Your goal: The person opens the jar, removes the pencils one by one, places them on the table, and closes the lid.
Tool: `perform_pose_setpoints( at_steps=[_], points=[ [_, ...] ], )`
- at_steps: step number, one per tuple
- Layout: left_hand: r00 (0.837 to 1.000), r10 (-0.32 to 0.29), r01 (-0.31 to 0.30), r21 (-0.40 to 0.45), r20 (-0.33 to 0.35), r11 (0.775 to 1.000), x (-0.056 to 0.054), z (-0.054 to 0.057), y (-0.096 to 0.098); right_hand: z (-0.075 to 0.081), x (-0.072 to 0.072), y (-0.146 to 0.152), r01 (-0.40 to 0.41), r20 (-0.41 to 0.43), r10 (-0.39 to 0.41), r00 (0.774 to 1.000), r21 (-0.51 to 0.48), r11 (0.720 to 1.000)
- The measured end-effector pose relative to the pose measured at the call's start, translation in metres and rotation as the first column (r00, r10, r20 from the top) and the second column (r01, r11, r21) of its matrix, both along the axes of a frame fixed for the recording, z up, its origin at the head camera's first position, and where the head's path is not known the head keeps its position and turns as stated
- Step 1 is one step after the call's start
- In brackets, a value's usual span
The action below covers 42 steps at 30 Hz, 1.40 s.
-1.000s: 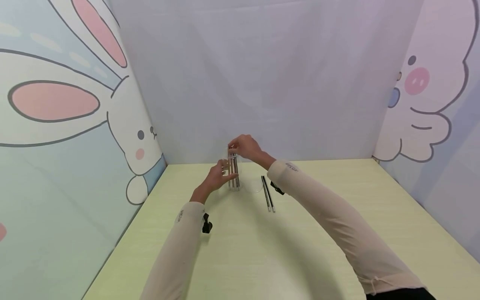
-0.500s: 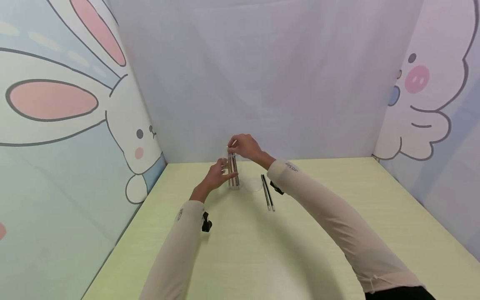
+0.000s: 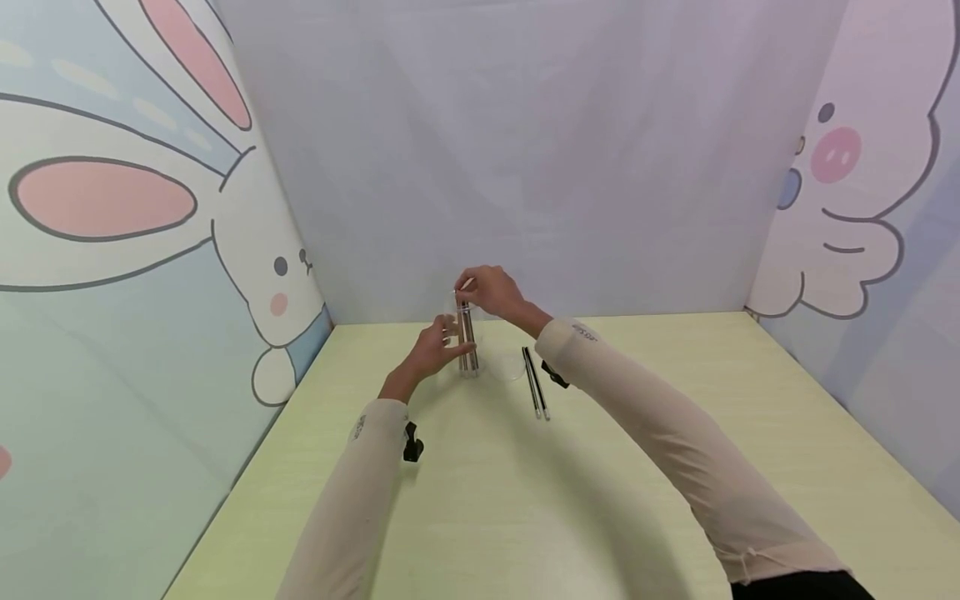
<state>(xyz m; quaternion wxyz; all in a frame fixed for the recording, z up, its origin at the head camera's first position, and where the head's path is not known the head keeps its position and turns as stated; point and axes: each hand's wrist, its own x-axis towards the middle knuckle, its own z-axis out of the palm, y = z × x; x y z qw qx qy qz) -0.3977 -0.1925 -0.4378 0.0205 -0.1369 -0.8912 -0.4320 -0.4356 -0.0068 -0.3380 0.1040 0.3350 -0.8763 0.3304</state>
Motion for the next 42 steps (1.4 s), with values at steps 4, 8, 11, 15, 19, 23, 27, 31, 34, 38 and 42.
perform_pose_setpoints(
  at_steps=[4,8,11,15,19,23,27,31,34,38,42],
  points=[
    [1.000,0.002,-0.002,-0.001,0.001,1.000,0.000,0.000,0.001,0.007,0.001,0.003,0.014,-0.022,-0.014,1.000,-0.008,1.000],
    [1.000,0.002,-0.002,0.004,-0.002,1.000,-0.001,0.000,0.000,0.016,0.000,0.006,0.019,-0.058,-0.021,0.998,-0.026,0.999],
    [1.000,-0.001,0.001,0.011,0.003,1.000,0.000,0.000,0.000,0.022,0.000,0.008,0.023,-0.079,-0.025,0.997,-0.035,0.999],
    [1.000,-0.006,0.006,0.012,0.007,1.000,0.001,0.000,-0.001,0.031,-0.002,0.011,0.031,-0.095,-0.035,0.995,-0.046,0.998],
    [1.000,-0.003,0.003,0.008,0.004,1.000,0.001,0.000,-0.001,0.036,-0.006,0.013,0.033,-0.099,-0.040,0.994,-0.069,0.997],
    [1.000,0.002,-0.002,0.004,0.005,1.000,0.001,0.000,0.000,0.041,-0.007,0.016,0.026,-0.095,-0.035,0.995,-0.088,0.996],
    [1.000,0.005,-0.006,0.009,0.011,1.000,0.002,-0.001,0.000,0.047,-0.005,0.018,0.029,-0.099,-0.038,0.994,-0.098,0.995],
    [1.000,0.003,-0.003,0.006,0.005,1.000,0.002,0.000,0.000,0.056,-0.003,0.020,0.041,-0.112,-0.052,0.992,-0.099,0.994],
    [1.000,-0.001,0.001,0.002,0.000,1.000,0.002,0.001,0.000,0.063,-0.002,0.021,0.051,-0.125,-0.063,0.990,-0.100,0.994],
    [1.000,0.003,-0.003,0.001,0.005,1.000,0.000,0.000,0.000,0.071,-0.003,0.023,0.055,-0.139,-0.071,0.988,-0.116,0.992],
    [1.000,0.002,-0.002,0.005,0.012,1.000,0.000,0.000,0.000,0.079,-0.003,0.024,0.057,-0.149,-0.080,0.986,-0.149,0.987]
  ],
)
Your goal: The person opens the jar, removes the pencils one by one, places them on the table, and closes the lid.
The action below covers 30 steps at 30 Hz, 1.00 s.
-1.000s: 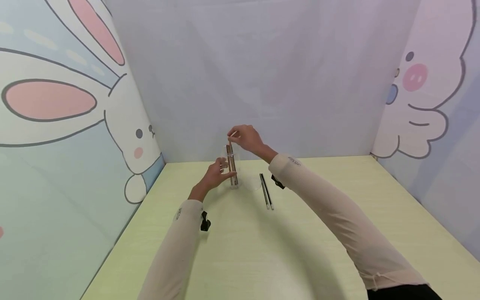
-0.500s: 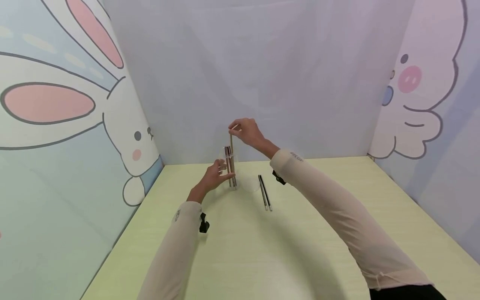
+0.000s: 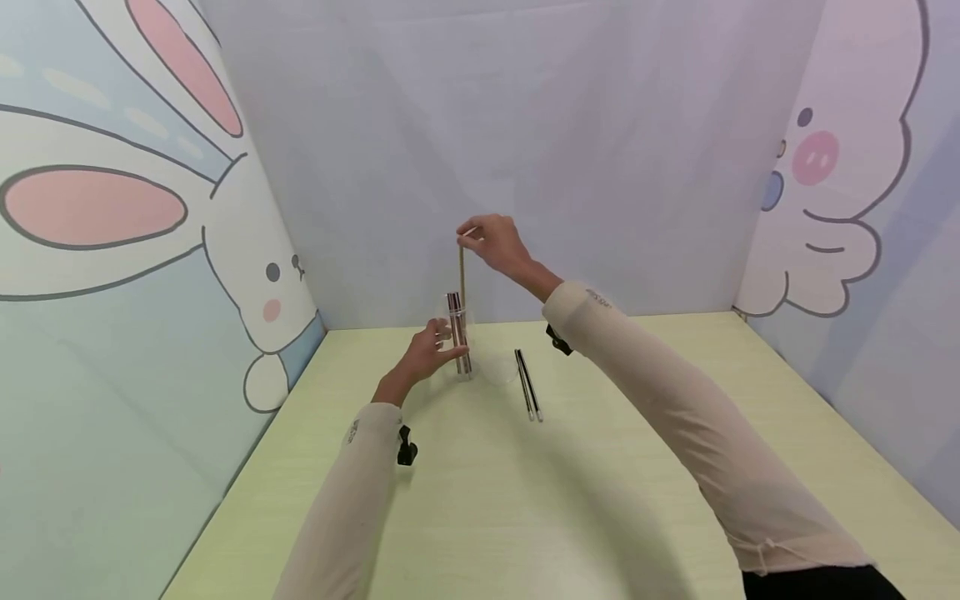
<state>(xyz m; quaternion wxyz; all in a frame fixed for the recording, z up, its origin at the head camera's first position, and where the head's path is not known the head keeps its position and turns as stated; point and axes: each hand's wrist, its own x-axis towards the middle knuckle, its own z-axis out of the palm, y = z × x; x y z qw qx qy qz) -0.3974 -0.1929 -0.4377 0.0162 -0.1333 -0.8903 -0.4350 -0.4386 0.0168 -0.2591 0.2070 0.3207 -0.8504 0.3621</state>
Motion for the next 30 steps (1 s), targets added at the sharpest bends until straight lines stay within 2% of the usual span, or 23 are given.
perform_pose_setpoints(
  at_steps=[8,16,30],
  points=[
    [1.000,-0.019,0.019,-0.001,-0.008,1.000,0.001,0.001,-0.002,0.013,-0.003,0.005,0.026,-0.028,-0.028,0.999,-0.043,0.999],
    [1.000,-0.013,0.013,0.027,-0.004,1.000,0.000,0.000,-0.008,0.024,-0.007,0.006,0.031,-0.059,-0.036,0.998,-0.081,0.996],
    [1.000,-0.020,0.020,0.026,-0.005,0.999,0.000,-0.001,-0.008,0.045,-0.001,0.015,0.039,-0.052,-0.046,0.998,-0.137,0.990]
  ],
)
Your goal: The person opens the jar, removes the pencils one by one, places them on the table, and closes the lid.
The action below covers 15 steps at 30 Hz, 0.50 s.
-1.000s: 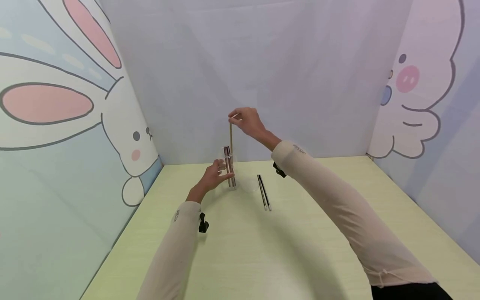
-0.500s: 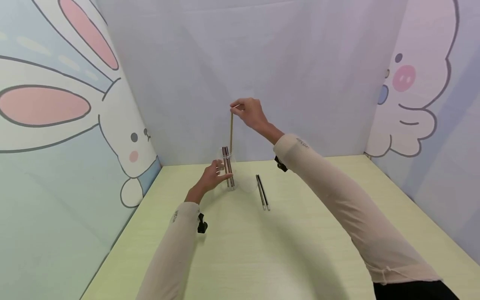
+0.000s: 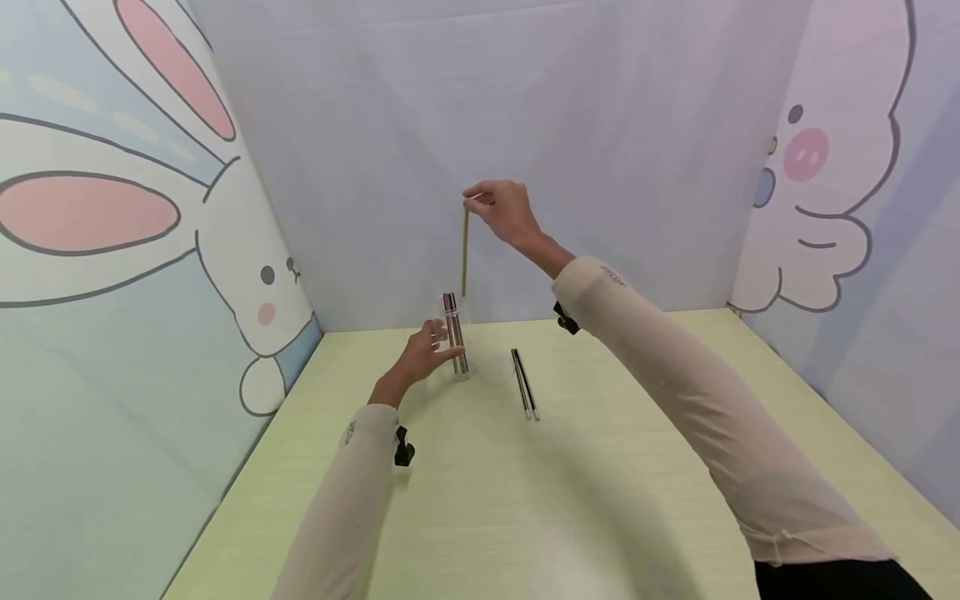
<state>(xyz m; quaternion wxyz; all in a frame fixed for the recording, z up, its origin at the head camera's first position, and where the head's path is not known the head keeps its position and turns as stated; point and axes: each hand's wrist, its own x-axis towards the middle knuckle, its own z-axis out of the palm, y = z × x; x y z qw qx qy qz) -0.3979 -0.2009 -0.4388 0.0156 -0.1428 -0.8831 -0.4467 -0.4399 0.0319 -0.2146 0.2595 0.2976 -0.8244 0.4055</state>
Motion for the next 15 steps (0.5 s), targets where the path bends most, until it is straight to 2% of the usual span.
perform_pose_setpoints(
  at_steps=[8,15],
  points=[
    [1.000,0.020,-0.020,-0.013,0.004,1.000,-0.001,0.000,-0.002,0.000,-0.003,0.008,0.006,-0.008,-0.006,1.000,-0.005,1.000],
    [0.999,0.034,-0.034,-0.012,0.018,0.999,0.002,0.000,-0.004,-0.011,-0.005,0.020,0.028,0.027,-0.029,0.999,0.029,0.999]
  ],
)
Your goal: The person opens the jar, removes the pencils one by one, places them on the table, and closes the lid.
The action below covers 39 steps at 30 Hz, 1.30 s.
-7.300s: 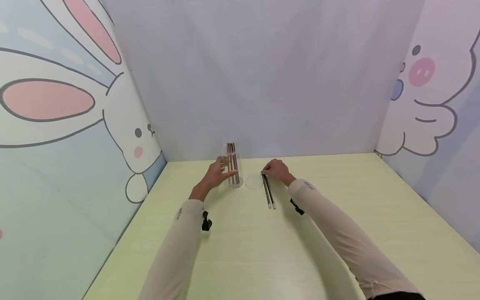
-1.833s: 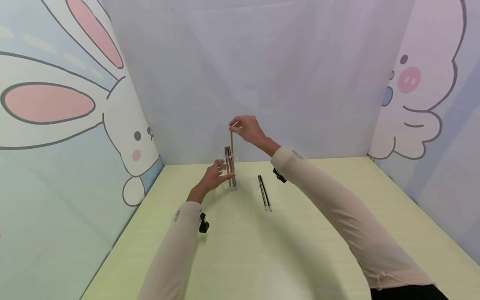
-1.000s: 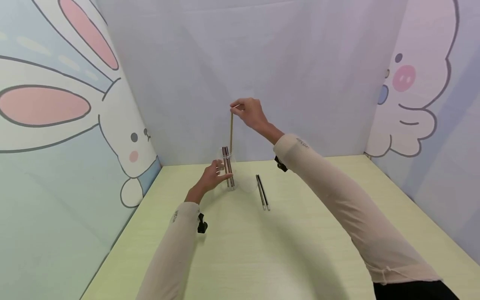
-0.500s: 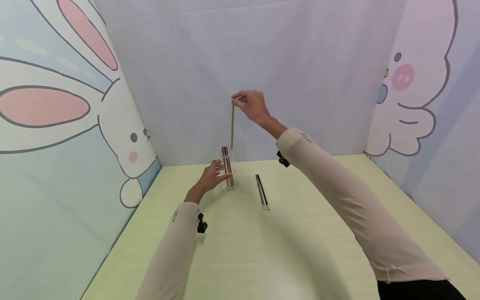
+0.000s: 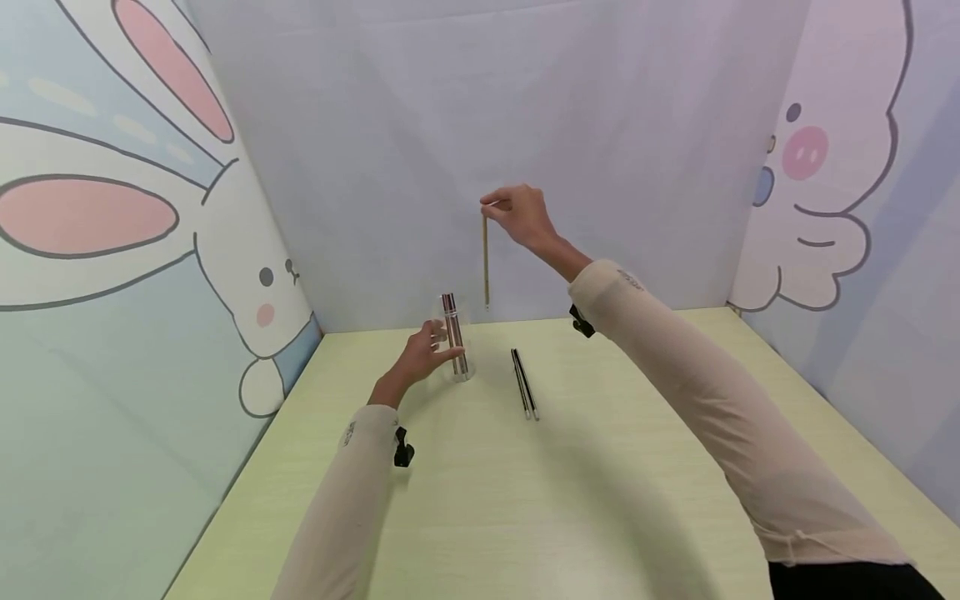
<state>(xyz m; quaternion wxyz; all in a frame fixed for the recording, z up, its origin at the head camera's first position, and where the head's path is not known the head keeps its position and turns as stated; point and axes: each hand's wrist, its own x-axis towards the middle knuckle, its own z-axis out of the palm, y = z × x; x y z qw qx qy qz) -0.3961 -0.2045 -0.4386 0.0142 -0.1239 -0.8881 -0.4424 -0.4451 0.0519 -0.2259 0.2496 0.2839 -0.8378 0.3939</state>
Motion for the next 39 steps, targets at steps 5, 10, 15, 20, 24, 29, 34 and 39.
perform_pose_setpoints(
  at_steps=[5,10,15,20,24,29,34,39],
  points=[
    [1.000,-0.003,0.003,-0.001,-0.006,1.000,0.000,0.001,0.000,-0.012,-0.005,0.013,0.022,0.014,-0.023,1.000,0.056,0.998],
    [1.000,-0.004,0.004,-0.011,-0.010,1.000,0.000,-0.001,0.000,-0.033,-0.009,0.028,0.024,0.068,-0.030,0.997,0.087,0.996],
    [1.000,-0.016,0.016,-0.017,-0.013,1.000,0.000,0.000,0.001,-0.054,-0.012,0.041,0.033,0.120,-0.044,0.992,0.097,0.995],
    [1.000,-0.007,0.006,-0.027,-0.023,1.000,0.001,0.002,0.002,-0.071,-0.014,0.048,0.030,0.145,-0.046,0.988,0.114,0.993],
    [1.000,-0.002,0.001,-0.023,-0.021,1.000,0.002,0.001,0.003,-0.084,-0.014,0.053,0.021,0.152,-0.040,0.988,0.128,0.992],
    [1.000,-0.006,0.005,-0.016,-0.026,1.000,0.003,0.001,0.004,-0.098,-0.014,0.060,0.019,0.167,-0.043,0.985,0.144,0.989],
    [1.000,-0.008,0.008,-0.020,-0.026,1.000,0.001,0.001,0.005,-0.111,-0.013,0.065,0.032,0.194,-0.062,0.979,0.154,0.988],
    [1.000,-0.006,0.005,-0.019,-0.024,1.000,0.001,0.000,0.004,-0.128,-0.011,0.067,0.026,0.230,-0.064,0.971,0.162,0.986]
  ],
)
